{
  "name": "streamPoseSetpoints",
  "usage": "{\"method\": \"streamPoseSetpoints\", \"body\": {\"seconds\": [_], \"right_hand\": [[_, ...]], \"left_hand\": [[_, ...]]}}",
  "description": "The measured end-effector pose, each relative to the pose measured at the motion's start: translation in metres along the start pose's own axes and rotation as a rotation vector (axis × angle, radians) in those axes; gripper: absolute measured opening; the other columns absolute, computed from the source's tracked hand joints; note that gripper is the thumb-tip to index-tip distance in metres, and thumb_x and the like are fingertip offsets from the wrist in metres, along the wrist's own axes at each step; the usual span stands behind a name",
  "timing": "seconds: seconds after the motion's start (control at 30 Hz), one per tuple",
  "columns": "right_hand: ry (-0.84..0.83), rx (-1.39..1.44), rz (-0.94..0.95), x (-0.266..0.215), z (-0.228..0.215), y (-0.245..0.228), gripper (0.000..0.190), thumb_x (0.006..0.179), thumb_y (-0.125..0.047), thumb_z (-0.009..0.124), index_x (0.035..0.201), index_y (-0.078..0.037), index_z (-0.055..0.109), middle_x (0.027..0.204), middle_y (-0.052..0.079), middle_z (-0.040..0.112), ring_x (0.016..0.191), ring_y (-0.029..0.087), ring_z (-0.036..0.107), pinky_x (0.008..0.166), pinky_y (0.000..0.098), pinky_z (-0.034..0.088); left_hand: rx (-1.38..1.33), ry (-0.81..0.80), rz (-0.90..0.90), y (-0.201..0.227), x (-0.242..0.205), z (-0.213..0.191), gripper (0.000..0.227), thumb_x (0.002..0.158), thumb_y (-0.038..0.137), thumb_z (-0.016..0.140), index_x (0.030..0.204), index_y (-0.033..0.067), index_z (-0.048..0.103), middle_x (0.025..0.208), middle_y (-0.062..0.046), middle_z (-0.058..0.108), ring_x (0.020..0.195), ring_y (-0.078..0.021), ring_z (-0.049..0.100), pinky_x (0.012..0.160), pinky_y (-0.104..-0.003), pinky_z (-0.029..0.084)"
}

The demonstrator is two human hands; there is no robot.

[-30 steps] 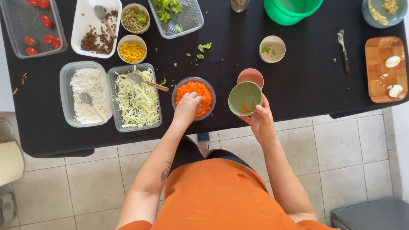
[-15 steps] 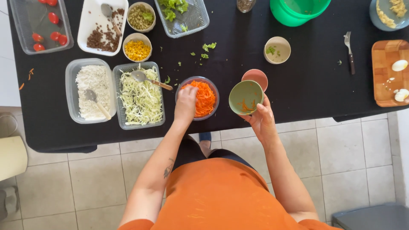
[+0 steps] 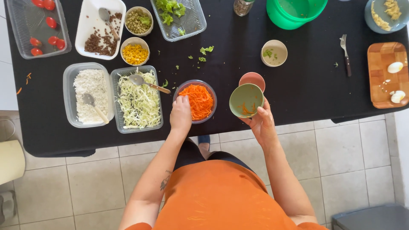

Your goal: Assembling a rice bowl by scooping rice and adding various vegetable toppings from containers.

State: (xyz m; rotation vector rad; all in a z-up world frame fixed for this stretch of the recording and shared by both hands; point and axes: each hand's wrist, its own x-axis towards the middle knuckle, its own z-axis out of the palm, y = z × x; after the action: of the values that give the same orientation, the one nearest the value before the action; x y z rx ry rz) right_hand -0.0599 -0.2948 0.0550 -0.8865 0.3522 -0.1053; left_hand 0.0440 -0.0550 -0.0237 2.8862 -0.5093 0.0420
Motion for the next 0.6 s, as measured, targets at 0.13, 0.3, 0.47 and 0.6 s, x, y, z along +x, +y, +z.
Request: {"method": "streamPoseSetpoints", "body": {"seconds": [0.13, 0.3, 0.47, 0.6], "right_hand": [[-0.014, -0.003, 0.037, 0.002, 0.001, 0.002, 0.051, 0.086, -0.029, 0.053, 0.133, -0.023, 0.038, 0.128, 0.007, 0.053, 0.111, 0.028, 0.058, 0.087, 0.0531, 0.052], [-0.024, 0.018, 0.021, 0.007, 0.001, 0.006, 0.05, 0.085, -0.029, 0.052, 0.133, -0.023, 0.039, 0.129, 0.008, 0.052, 0.112, 0.03, 0.057, 0.087, 0.0563, 0.051], [-0.033, 0.09, 0.094, 0.009, 0.023, 0.006, 0.055, 0.081, -0.018, 0.053, 0.135, -0.024, 0.042, 0.129, 0.009, 0.053, 0.108, 0.03, 0.059, 0.083, 0.0531, 0.054], [-0.062, 0.031, 0.118, 0.023, 0.039, 0.027, 0.062, 0.077, -0.017, 0.054, 0.137, -0.025, 0.041, 0.132, 0.003, 0.052, 0.105, 0.024, 0.06, 0.082, 0.0487, 0.055]], "left_hand": [[0.051, -0.038, -0.012, -0.006, -0.009, 0.016, 0.023, 0.078, -0.005, 0.054, 0.099, 0.006, 0.057, 0.089, -0.005, 0.052, 0.079, -0.0197, 0.06, 0.058, -0.026, 0.057], [0.049, 0.039, 0.12, -0.013, -0.002, 0.018, 0.014, 0.076, 0.005, 0.056, 0.083, 0.0168, 0.06, 0.075, 0.003, 0.052, 0.074, -0.017, 0.057, 0.052, -0.026, 0.054], [-0.378, 0.19, 0.21, 0.011, 0.0, -0.045, 0.016, 0.088, 0.025, 0.063, 0.103, 0.0236, 0.064, 0.091, 0.004, 0.06, 0.089, -0.0182, 0.06, 0.079, -0.03, 0.05], [-0.533, 0.28, 0.405, 0.04, -0.004, -0.073, 0.029, 0.087, 0.028, 0.065, 0.116, 0.0222, 0.064, 0.107, 0.0, 0.065, 0.102, -0.0183, 0.061, 0.093, -0.03, 0.046]]}}
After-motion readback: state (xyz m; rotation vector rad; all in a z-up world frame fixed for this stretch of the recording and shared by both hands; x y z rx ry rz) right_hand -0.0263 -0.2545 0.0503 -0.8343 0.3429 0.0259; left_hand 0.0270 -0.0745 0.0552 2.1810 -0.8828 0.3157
